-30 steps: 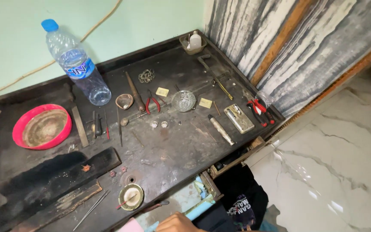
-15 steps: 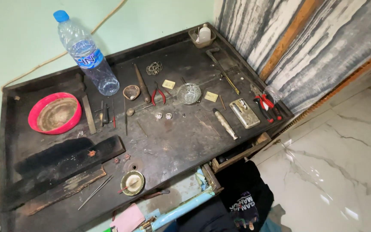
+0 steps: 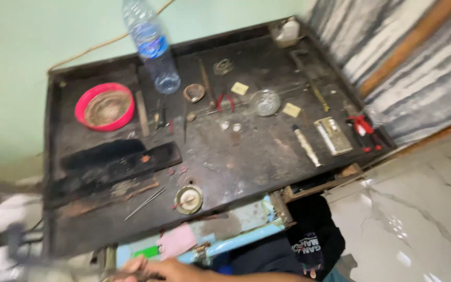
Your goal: Soldering small metal jewelry components using a hand-held torch on a workbench
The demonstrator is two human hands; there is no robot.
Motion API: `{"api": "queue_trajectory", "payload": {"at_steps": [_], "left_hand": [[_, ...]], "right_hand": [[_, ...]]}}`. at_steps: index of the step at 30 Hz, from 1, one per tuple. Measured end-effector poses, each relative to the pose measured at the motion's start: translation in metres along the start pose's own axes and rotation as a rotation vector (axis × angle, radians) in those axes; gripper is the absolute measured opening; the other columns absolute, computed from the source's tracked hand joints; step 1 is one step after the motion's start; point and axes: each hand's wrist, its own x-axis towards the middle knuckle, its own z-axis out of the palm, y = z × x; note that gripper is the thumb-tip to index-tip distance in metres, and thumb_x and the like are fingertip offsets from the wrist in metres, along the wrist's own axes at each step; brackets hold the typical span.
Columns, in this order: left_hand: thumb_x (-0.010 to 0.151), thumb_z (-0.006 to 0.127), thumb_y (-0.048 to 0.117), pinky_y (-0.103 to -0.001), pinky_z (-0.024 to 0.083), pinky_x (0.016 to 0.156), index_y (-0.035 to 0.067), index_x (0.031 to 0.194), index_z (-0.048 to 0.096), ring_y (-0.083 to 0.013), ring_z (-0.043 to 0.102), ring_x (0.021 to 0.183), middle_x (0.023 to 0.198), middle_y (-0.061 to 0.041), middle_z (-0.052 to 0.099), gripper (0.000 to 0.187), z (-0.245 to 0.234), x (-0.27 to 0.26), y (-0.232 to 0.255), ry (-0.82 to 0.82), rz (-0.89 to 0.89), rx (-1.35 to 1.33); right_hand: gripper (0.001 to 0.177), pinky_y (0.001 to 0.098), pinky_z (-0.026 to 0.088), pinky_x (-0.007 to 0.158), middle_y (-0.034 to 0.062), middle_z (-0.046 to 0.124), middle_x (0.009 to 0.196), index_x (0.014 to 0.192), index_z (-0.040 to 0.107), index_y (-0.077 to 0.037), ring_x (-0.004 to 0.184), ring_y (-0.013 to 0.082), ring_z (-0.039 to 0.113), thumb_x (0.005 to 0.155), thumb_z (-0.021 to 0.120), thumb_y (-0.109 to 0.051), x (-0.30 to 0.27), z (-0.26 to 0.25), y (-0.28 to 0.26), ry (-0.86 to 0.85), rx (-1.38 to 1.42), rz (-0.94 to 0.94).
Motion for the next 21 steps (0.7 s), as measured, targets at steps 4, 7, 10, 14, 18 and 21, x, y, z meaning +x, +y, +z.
{"api": "queue_trajectory", "payload": {"at_steps": [4,7,10,14,18,21], "left_hand": [[0.107,0.042,0.009,-0.04,0.053,0.104,-0.004,0.109,0.07,-0.0299,0.069,0.106,0.111,-0.017,0.072,0.032,-0.036,0.148,0.301,0.626,-0.146,0.132],[0.1,0.051,0.009,-0.041,0.048,0.095,0.004,0.107,0.071,-0.0295,0.065,0.1,0.105,-0.01,0.073,0.022,-0.051,0.152,0.297,0.312,-0.259,0.296],[0.086,0.052,0.001,-0.041,0.051,0.096,0.002,0.108,0.075,-0.0321,0.066,0.103,0.108,-0.012,0.076,0.031,-0.048,0.152,0.275,0.139,-0.331,0.258],[0.079,0.046,0.0,-0.044,0.05,0.092,0.001,0.094,0.074,-0.0378,0.066,0.096,0.107,-0.014,0.078,0.032,-0.037,0.155,0.253,0.1,-0.38,0.297],[0.08,0.073,0.015,-0.051,0.05,0.082,0.008,0.098,0.073,-0.0392,0.062,0.095,0.095,-0.011,0.07,0.019,-0.021,0.151,0.209,-0.069,-0.657,0.439],[0.084,0.078,0.017,-0.046,0.049,0.09,0.008,0.101,0.076,-0.0386,0.064,0.098,0.098,-0.015,0.064,0.02,-0.022,0.15,0.201,-0.12,-0.773,0.319]], "right_hand": [[0.042,0.0302,0.055,0.056,0.0007,0.032,0.055,0.122,0.052,-0.004,0.044,0.0087,0.035,0.111,0.043,-0.044,0.003,-0.008,-0.021,0.151,0.652,-0.004],[0.029,0.0278,0.043,0.051,0.0074,0.04,0.064,0.133,0.049,-0.006,0.049,0.0137,0.033,0.113,0.039,-0.025,-0.025,-0.025,-0.016,0.263,0.682,0.004],[0.035,0.0245,0.028,0.04,0.0035,0.031,0.06,0.136,0.046,-0.006,0.044,0.0114,0.024,0.112,0.037,-0.03,-0.059,-0.037,-0.004,0.383,0.743,0.012],[0.04,0.0301,0.043,0.041,0.0057,0.035,0.056,0.132,0.048,-0.001,0.043,0.0159,0.032,0.11,0.039,-0.034,-0.069,-0.057,-0.032,0.449,0.557,-0.013],[0.031,0.0376,0.059,0.063,0.013,0.057,0.077,0.125,0.054,0.005,0.057,0.0218,0.058,0.109,0.044,-0.02,-0.059,-0.075,-0.051,0.475,0.405,-0.052],[0.036,0.0338,0.055,0.056,0.0139,0.058,0.073,0.138,0.046,0.002,0.055,0.0208,0.056,0.108,0.046,-0.016,-0.057,-0.083,-0.055,0.452,0.363,-0.055]]}}
